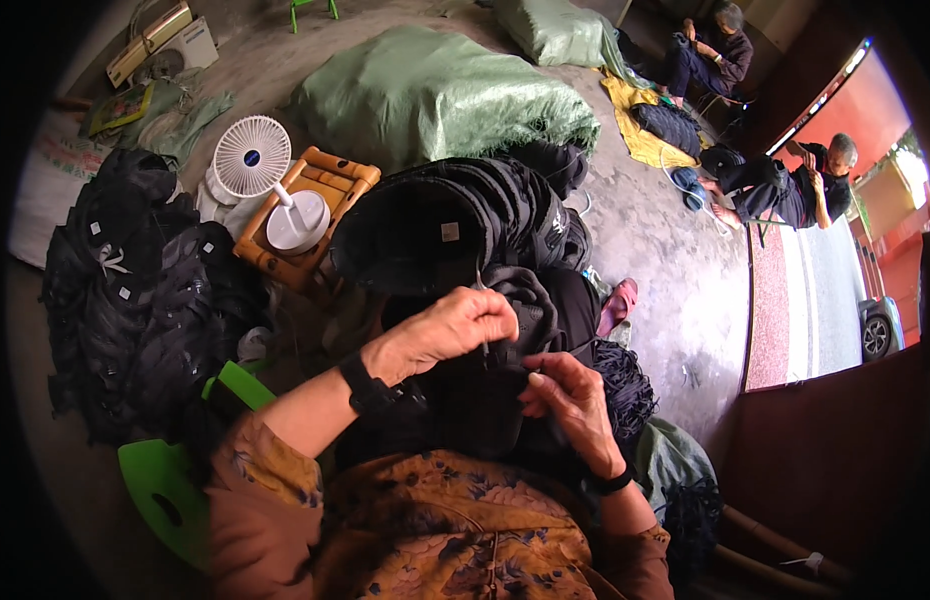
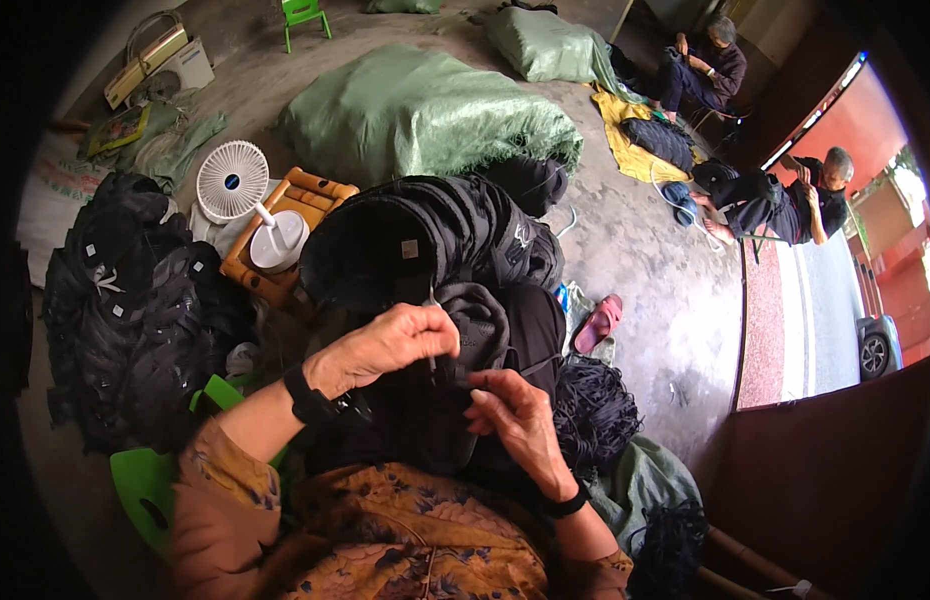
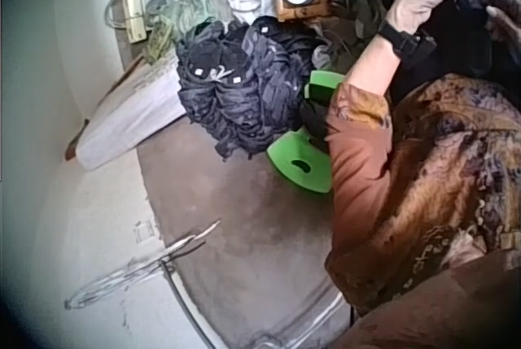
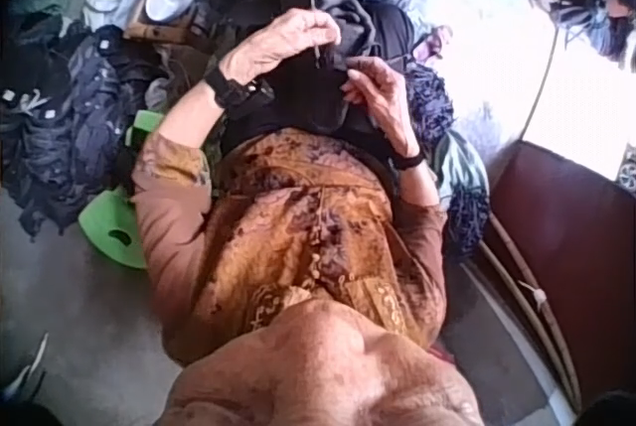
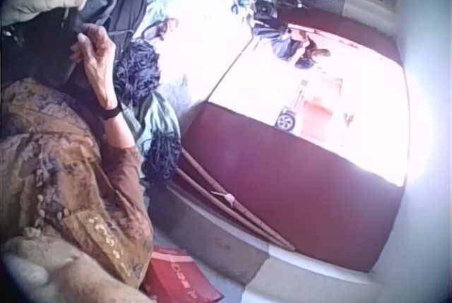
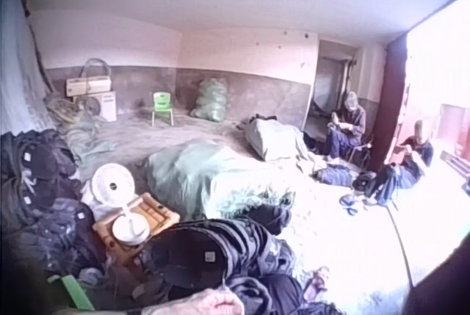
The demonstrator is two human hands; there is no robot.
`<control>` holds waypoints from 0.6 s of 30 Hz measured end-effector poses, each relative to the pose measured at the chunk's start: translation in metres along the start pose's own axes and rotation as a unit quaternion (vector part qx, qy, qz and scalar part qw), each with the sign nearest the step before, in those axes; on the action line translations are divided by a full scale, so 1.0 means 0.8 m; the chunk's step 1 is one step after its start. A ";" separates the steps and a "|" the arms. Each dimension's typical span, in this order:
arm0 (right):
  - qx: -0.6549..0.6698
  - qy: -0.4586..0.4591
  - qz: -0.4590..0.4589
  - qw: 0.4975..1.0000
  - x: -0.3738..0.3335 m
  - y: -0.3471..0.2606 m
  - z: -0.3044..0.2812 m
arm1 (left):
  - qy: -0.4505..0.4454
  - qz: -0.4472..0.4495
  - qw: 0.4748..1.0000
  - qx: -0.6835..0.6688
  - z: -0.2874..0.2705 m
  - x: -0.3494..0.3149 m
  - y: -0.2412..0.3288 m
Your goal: The recorder is lacing and assembling black shoe components in a manufacturing setting.
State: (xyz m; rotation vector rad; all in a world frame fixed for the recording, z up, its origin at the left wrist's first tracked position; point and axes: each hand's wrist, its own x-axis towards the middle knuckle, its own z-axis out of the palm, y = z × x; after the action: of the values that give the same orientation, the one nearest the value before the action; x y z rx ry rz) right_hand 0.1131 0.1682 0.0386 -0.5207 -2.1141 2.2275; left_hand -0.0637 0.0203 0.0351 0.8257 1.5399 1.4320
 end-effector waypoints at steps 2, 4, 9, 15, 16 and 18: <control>0.021 -0.012 0.024 0.999 0.011 -0.012 0.021 | -0.007 0.036 0.997 -0.074 0.003 -0.004 -0.009; 0.058 -0.036 0.018 0.997 0.031 0.002 0.034 | -0.013 0.049 0.998 -0.048 0.005 -0.001 -0.008; 0.059 -0.006 0.032 0.998 0.035 -0.026 0.002 | -0.002 0.190 0.956 0.222 -0.003 -0.016 -0.012; -0.176 0.225 -0.282 0.916 -0.001 -0.217 -0.247 | -0.013 0.230 0.899 0.372 0.003 -0.027 -0.022; -0.181 0.307 -0.358 0.863 -0.023 -0.268 -0.275 | -0.014 0.235 0.898 0.371 0.004 -0.026 -0.021; -0.283 0.272 -0.397 0.830 -0.086 -0.382 -0.421 | -0.010 0.254 0.872 0.419 0.004 -0.027 -0.026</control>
State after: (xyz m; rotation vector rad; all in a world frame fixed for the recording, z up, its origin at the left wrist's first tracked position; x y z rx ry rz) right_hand 0.2010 0.5006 0.3444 -0.1679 -2.0648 0.8733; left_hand -0.0503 -0.0003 0.0176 1.8668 2.0449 1.0280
